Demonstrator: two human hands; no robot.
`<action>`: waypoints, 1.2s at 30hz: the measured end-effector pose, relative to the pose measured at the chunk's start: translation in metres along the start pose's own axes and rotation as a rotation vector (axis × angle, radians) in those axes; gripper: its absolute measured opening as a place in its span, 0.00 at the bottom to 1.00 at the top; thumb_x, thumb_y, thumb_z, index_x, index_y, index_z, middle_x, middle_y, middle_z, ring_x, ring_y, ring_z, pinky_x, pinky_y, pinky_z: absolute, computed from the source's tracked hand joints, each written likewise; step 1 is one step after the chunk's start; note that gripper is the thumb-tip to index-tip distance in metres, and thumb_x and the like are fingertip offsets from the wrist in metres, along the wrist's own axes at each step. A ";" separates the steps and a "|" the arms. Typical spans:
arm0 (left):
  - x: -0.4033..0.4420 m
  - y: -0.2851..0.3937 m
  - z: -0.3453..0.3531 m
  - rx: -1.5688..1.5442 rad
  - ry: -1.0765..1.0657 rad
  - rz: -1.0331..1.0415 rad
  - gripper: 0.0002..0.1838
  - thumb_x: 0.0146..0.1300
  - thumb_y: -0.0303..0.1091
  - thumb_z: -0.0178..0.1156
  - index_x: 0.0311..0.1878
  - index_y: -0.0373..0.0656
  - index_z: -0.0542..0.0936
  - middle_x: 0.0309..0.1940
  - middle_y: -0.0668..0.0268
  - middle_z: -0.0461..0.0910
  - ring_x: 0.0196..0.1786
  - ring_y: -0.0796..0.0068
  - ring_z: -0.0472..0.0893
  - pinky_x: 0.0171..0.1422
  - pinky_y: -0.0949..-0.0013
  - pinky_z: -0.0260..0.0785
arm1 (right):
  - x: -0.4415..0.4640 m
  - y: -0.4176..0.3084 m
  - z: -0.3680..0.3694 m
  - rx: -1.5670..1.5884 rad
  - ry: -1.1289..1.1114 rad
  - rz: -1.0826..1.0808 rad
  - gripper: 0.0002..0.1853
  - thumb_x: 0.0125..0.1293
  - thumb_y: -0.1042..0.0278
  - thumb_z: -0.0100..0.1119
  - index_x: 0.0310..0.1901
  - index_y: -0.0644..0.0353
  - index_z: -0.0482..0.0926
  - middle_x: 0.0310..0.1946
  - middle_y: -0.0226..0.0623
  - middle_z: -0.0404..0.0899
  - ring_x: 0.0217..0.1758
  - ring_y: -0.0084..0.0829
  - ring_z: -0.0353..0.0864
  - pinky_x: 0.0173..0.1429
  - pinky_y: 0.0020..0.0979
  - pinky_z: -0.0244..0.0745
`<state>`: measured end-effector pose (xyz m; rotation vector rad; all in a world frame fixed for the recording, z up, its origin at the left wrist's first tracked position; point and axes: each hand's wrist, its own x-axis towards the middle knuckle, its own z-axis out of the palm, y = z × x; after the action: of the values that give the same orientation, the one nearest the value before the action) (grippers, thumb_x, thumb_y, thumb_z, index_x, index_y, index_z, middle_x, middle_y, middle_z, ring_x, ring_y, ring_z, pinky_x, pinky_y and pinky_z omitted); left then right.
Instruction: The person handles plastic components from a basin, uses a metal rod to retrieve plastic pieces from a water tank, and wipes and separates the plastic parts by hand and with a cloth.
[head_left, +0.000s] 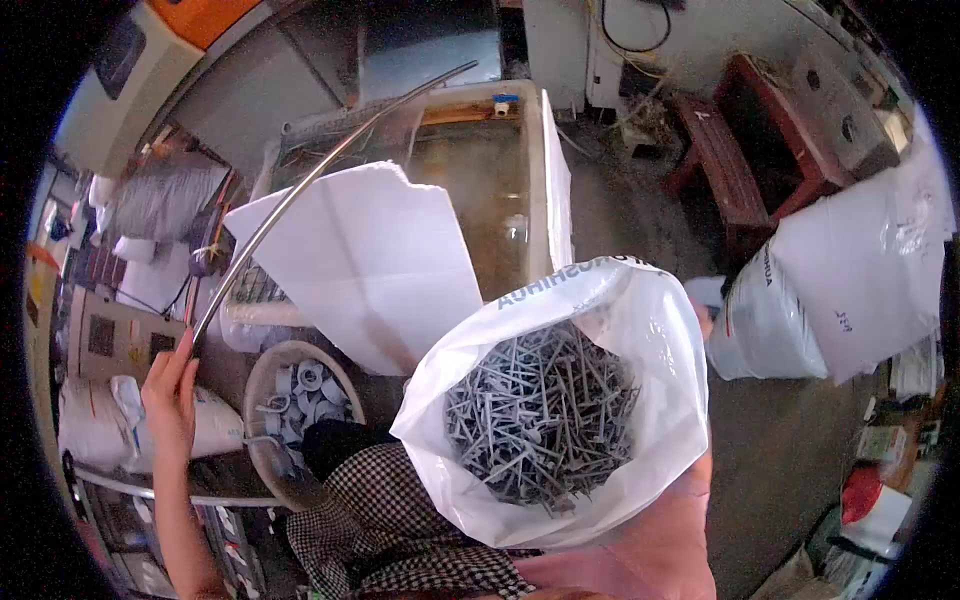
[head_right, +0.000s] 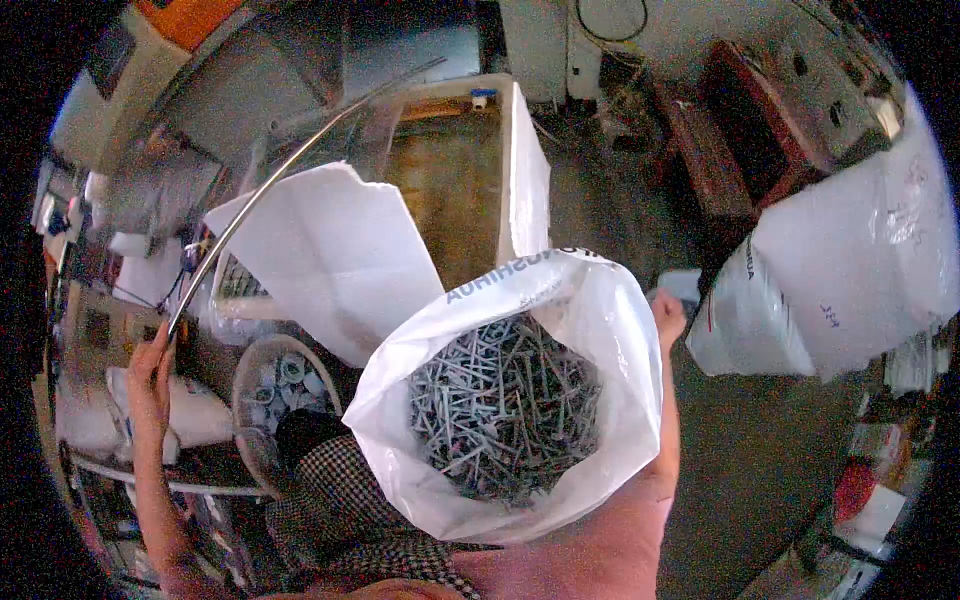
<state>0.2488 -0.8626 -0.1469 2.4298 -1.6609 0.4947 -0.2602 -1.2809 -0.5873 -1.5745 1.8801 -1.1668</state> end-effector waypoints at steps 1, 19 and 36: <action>0.001 0.002 0.003 -0.002 0.005 -0.018 0.21 0.57 0.18 0.55 0.55 0.41 0.74 0.24 0.61 0.67 0.26 0.71 0.66 0.32 0.75 0.60 | 0.018 -0.037 -0.009 0.080 -0.036 -0.146 0.10 0.59 0.67 0.57 0.38 0.62 0.82 0.32 0.39 0.81 0.32 0.28 0.78 0.39 0.25 0.70; -0.024 0.131 0.108 -0.684 0.081 -0.179 0.23 0.58 0.26 0.55 0.58 0.33 0.67 0.39 0.50 0.74 0.39 0.56 0.75 0.46 0.62 0.68 | -0.163 -0.470 0.003 0.648 -1.554 -0.173 0.42 0.65 0.46 0.48 0.68 0.63 0.39 0.55 0.54 0.66 0.56 0.41 0.72 0.55 0.41 0.72; 0.134 0.036 0.154 -0.091 -0.108 0.119 0.21 0.49 0.45 0.64 0.44 0.44 0.73 0.46 0.60 0.72 0.57 0.61 0.68 0.68 0.45 0.44 | -0.020 -0.422 -0.099 -0.332 -0.805 -0.491 0.17 0.63 0.70 0.51 0.54 0.56 0.74 0.20 0.39 0.74 0.23 0.26 0.74 0.34 0.27 0.70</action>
<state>0.2873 -1.0411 -0.2450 2.3413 -1.8364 0.3009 -0.0815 -1.2312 -0.1955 -2.3114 1.2091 -0.2491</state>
